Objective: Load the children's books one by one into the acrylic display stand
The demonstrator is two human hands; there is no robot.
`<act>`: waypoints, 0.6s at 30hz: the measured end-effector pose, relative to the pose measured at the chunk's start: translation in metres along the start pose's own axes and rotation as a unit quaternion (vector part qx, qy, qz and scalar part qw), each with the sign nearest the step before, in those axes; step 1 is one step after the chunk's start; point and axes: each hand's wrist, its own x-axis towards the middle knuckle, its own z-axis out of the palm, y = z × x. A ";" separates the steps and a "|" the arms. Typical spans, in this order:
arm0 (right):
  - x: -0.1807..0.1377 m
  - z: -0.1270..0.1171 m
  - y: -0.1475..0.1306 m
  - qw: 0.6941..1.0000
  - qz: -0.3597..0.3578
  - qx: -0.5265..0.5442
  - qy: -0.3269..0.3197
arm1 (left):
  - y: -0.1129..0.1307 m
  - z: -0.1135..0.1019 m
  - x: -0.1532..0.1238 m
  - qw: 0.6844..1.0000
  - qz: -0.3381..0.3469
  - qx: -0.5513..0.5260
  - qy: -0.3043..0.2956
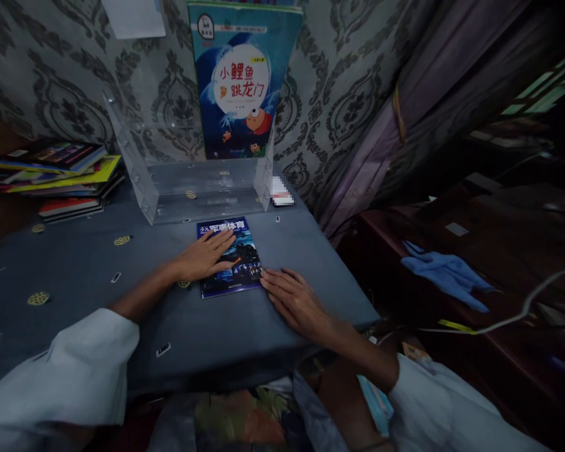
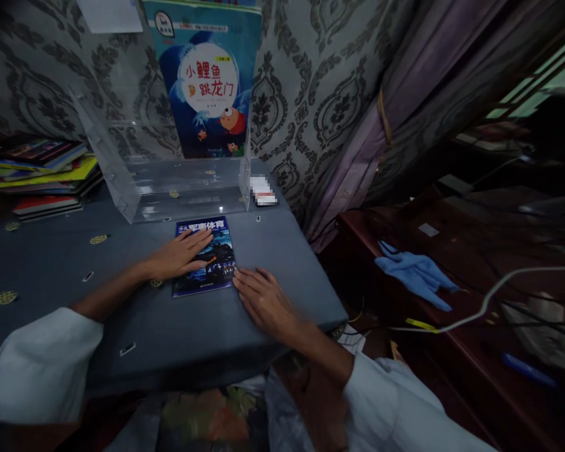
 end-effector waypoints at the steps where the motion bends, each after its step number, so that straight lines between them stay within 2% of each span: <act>1: 0.000 0.000 0.000 1.000 -0.001 -0.001 -0.001 | 0.005 0.001 -0.005 1.000 0.009 0.001 0.000; 11: 0.001 0.000 -0.001 1.000 -0.009 -0.010 0.004 | 0.064 0.003 -0.034 0.997 0.079 -0.003 0.005; 18: 0.002 -0.004 -0.001 1.000 -0.008 0.000 0.007 | 0.074 0.005 -0.039 0.996 0.071 -0.035 0.029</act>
